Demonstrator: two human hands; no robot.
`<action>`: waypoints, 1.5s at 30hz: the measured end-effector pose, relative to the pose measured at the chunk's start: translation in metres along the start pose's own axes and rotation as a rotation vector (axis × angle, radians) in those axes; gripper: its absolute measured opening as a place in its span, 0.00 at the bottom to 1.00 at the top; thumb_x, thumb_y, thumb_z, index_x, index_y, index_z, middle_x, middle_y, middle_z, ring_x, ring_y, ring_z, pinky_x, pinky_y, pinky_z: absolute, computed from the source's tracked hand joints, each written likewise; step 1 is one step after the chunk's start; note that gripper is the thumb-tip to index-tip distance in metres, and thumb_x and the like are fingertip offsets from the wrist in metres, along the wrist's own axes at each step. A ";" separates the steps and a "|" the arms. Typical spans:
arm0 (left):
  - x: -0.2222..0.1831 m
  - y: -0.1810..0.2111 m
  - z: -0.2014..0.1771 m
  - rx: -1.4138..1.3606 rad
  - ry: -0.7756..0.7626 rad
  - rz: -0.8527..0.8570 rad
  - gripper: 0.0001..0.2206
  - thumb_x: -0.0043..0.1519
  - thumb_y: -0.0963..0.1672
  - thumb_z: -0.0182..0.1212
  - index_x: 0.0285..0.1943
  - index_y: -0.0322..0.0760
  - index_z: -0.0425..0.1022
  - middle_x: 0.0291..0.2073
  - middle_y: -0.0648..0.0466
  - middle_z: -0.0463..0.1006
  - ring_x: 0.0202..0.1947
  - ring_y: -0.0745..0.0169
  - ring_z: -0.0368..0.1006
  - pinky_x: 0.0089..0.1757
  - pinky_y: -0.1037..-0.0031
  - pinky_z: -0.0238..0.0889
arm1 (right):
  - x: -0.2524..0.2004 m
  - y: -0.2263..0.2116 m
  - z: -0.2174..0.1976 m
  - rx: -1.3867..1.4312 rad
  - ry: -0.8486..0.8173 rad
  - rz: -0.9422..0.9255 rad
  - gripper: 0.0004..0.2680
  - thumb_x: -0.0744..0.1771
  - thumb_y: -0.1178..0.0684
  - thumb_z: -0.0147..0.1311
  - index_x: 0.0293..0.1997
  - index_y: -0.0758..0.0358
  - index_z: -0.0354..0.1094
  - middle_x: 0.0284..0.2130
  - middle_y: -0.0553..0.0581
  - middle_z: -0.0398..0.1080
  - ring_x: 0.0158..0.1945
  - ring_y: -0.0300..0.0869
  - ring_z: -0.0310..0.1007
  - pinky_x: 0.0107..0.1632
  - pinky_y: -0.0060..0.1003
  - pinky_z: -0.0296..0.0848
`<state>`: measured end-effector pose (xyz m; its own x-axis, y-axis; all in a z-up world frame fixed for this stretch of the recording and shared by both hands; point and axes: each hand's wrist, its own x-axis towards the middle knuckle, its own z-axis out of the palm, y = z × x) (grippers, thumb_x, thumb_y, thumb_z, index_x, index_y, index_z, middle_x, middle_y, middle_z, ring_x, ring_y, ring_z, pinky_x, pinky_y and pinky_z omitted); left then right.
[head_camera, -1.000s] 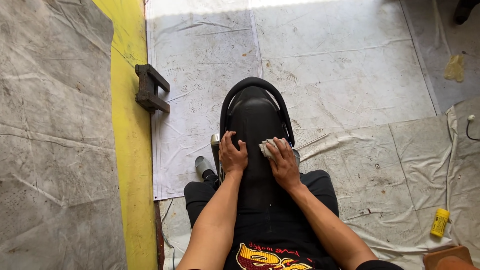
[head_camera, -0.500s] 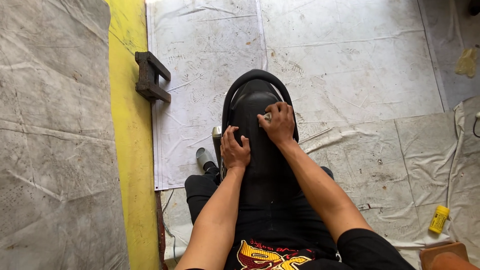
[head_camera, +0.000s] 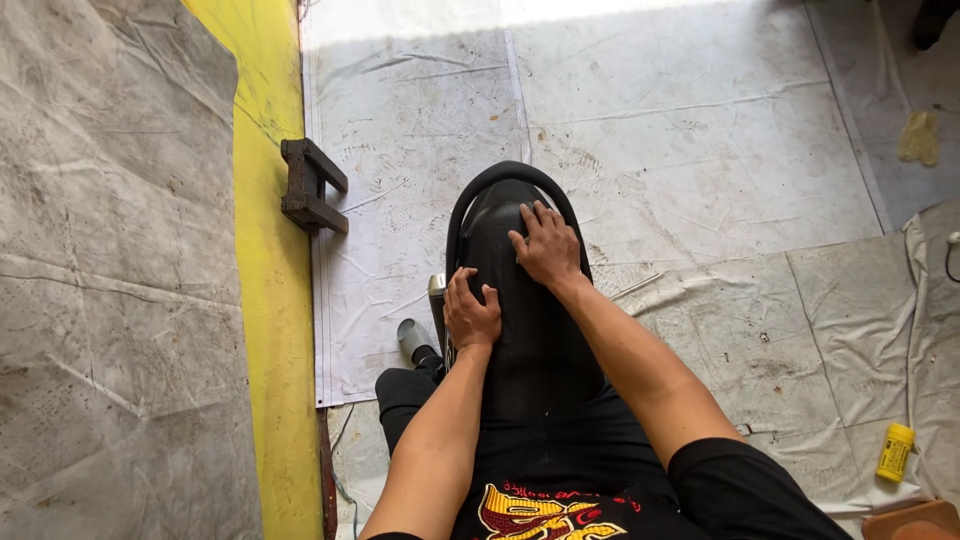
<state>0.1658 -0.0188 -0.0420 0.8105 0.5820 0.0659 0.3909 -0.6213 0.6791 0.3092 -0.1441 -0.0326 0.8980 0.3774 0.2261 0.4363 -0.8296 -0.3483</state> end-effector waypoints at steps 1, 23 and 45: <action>0.001 0.000 0.000 -0.003 0.000 0.007 0.19 0.61 0.48 0.58 0.61 0.44 0.67 0.60 0.51 0.73 0.62 0.47 0.67 0.59 0.54 0.60 | -0.007 -0.004 -0.004 -0.003 0.006 0.002 0.22 0.68 0.37 0.51 0.67 0.57 0.65 0.63 0.66 0.65 0.63 0.59 0.64 0.60 0.54 0.67; 0.000 0.000 -0.003 -0.069 0.000 -0.021 0.16 0.62 0.49 0.57 0.58 0.47 0.67 0.58 0.51 0.75 0.62 0.45 0.68 0.59 0.55 0.61 | -0.165 -0.034 -0.050 0.257 0.156 -0.046 0.26 0.66 0.49 0.56 0.74 0.59 0.52 0.72 0.64 0.51 0.75 0.59 0.47 0.72 0.54 0.51; -0.003 0.000 -0.001 -0.019 0.019 0.001 0.17 0.61 0.48 0.56 0.58 0.45 0.67 0.60 0.53 0.73 0.62 0.48 0.67 0.58 0.54 0.61 | 0.026 -0.002 0.004 0.235 0.339 0.010 0.11 0.67 0.58 0.58 0.55 0.57 0.70 0.51 0.56 0.70 0.57 0.54 0.68 0.58 0.50 0.64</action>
<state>0.1629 -0.0195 -0.0416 0.8026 0.5911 0.0800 0.3815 -0.6119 0.6929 0.3320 -0.1305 -0.0296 0.8503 0.1799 0.4946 0.4635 -0.7013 -0.5416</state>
